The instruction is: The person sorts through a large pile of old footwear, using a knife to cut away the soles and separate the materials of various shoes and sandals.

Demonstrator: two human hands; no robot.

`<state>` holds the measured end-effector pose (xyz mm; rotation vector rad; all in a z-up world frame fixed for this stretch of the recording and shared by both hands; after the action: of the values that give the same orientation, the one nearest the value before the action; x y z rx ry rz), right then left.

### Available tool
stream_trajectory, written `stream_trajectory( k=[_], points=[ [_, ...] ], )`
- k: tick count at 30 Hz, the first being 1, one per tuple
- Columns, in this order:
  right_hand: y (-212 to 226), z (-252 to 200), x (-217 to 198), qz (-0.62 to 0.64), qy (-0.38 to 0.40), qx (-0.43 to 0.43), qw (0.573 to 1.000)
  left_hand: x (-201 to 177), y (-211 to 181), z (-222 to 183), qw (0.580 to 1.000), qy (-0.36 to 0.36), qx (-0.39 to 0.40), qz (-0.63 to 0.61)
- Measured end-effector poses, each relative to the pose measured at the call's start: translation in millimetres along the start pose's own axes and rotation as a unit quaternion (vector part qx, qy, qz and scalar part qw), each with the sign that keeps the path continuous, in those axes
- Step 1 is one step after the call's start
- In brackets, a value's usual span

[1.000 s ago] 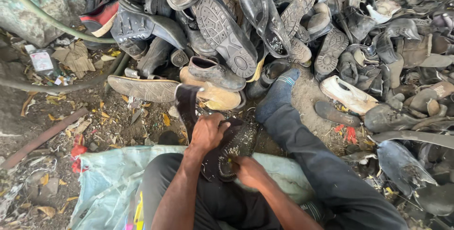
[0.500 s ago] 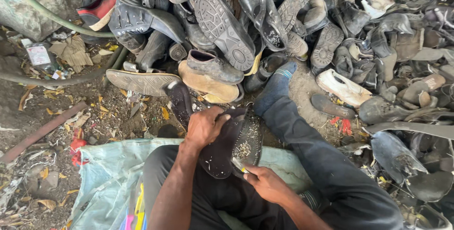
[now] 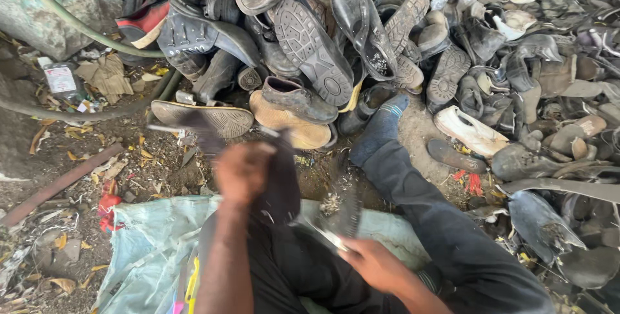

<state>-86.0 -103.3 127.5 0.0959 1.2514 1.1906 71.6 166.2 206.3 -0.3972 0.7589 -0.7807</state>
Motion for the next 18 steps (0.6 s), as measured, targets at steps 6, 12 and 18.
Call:
stream_trajectory(
  k=[6,12,18],
  points=[
    [-62.1,-110.2,-34.3,0.181,0.001,0.558,0.810,-82.7,65.6,-15.9,0.942,-0.249,-0.225,-0.004],
    [-92.3,-110.8,10.1,0.365,-0.326,0.557,0.671,-73.0,22.0,-35.0,0.962,-0.093,-0.253,0.041],
    [-109.3,-112.2,60.1,0.427,-0.303,0.502,0.689,39.2,-97.0,11.0,0.939,0.224,-0.223,0.134]
  ],
)
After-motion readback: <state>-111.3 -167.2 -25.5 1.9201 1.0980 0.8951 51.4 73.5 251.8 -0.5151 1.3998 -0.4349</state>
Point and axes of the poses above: each hand's wrist, its own z-axis towards the middle knuckle, its own x-axis out of the palm, y = z × x, the point moved 8 cm from there along z, towards the middle knuckle, and after that the axes turned 6 degrees about -x, right-handed, at the moved point
